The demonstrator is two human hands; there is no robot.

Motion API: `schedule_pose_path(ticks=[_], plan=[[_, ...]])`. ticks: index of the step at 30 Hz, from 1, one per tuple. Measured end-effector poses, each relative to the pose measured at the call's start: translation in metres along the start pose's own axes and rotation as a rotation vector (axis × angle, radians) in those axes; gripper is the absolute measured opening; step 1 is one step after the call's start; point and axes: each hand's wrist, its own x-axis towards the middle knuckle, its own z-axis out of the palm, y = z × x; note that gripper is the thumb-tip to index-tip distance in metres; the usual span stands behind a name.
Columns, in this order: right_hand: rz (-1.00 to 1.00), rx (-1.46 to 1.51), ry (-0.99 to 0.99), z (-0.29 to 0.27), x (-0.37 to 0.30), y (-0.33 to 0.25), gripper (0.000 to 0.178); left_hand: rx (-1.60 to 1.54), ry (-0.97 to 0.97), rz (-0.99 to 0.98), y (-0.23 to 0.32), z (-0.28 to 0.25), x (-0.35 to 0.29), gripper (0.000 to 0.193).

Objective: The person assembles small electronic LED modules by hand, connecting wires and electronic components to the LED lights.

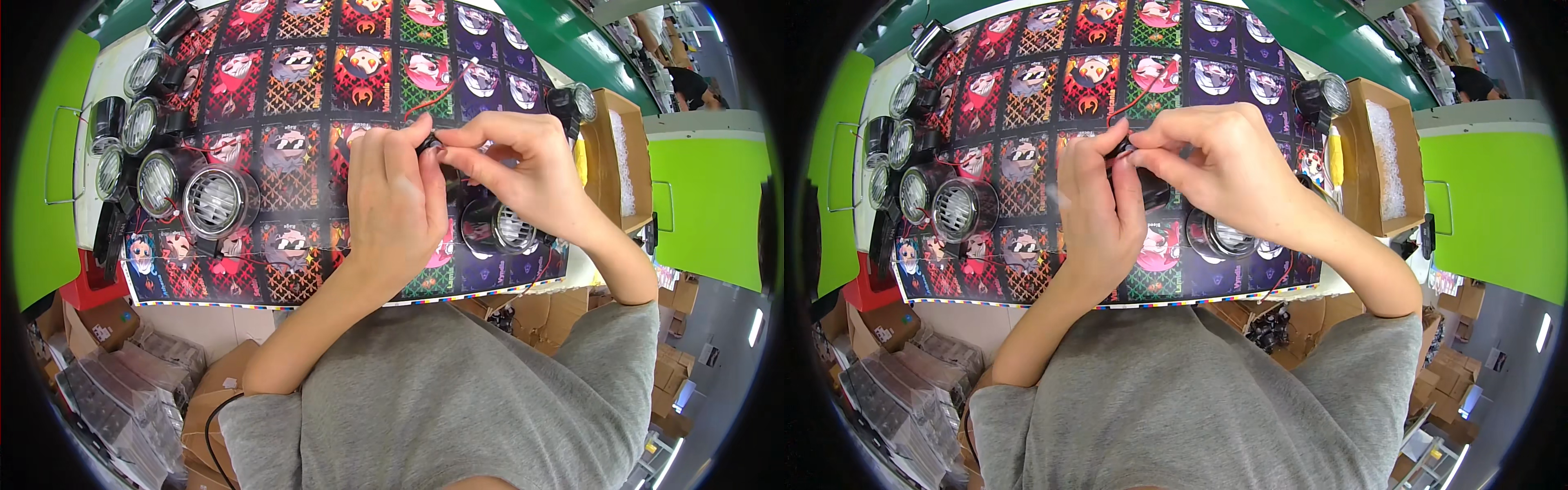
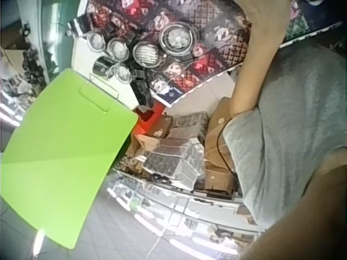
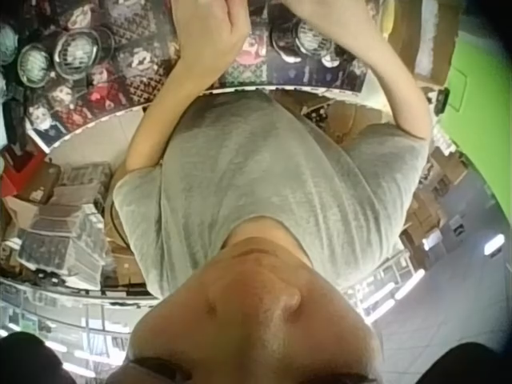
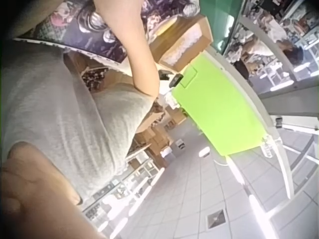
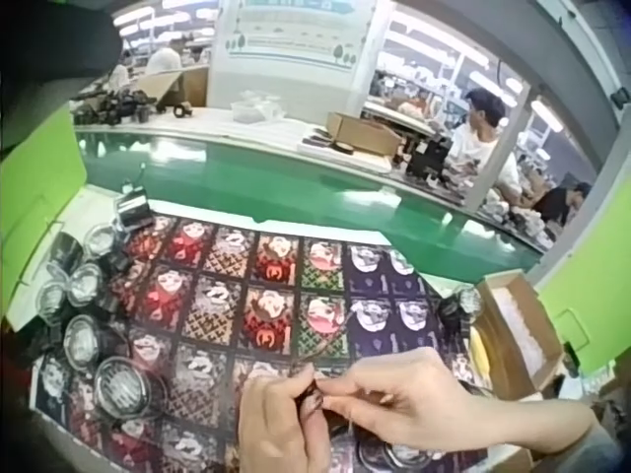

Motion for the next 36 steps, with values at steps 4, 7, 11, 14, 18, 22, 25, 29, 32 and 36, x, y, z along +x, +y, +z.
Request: schedule_pose_path(ticks=[4, 7, 11, 14, 18, 22, 25, 29, 32, 36], plan=[[-0.151, -0.123, -0.026, -0.002, 0.003, -0.001, 0.009, 0.043, 0.006, 0.01, -0.001, 0.001, -0.001, 0.025], [-0.187, -0.135, 0.002, 0.002, 0.0, 0.001, 0.009, 0.022, 0.031, 0.009, -0.001, 0.002, -0.002, 0.025], [-0.172, -0.17, 0.075, 0.011, -0.003, 0.0, 0.011, -0.01, 0.056, 0.002, -0.001, 0.002, -0.003, 0.025], [-0.166, -0.169, 0.128, 0.019, -0.006, -0.001, 0.014, 0.015, 0.064, 0.013, -0.002, 0.003, -0.005, 0.025], [-0.165, -0.297, 0.127, 0.018, -0.007, -0.003, 0.018, 0.045, 0.068, 0.057, -0.002, 0.002, -0.002, 0.025], [-0.141, -0.314, 0.096, 0.013, -0.004, -0.002, 0.019, 0.096, 0.097, 0.154, -0.005, 0.005, 0.0, 0.023], [-0.15, -0.209, 0.072, 0.013, -0.002, 0.005, 0.019, 0.067, 0.118, 0.16, -0.007, 0.004, -0.002, 0.023], [-0.206, -0.204, 0.061, 0.01, 0.001, 0.005, 0.02, 0.003, 0.129, 0.161, -0.008, 0.003, -0.002, 0.025], [-0.24, -0.222, 0.03, 0.008, 0.007, 0.004, 0.018, 0.007, 0.113, 0.154, -0.011, -0.002, -0.001, 0.027], [-0.309, -0.194, 0.004, 0.01, 0.006, 0.005, 0.011, -0.197, 0.054, -0.05, -0.012, -0.005, -0.001, 0.022]])
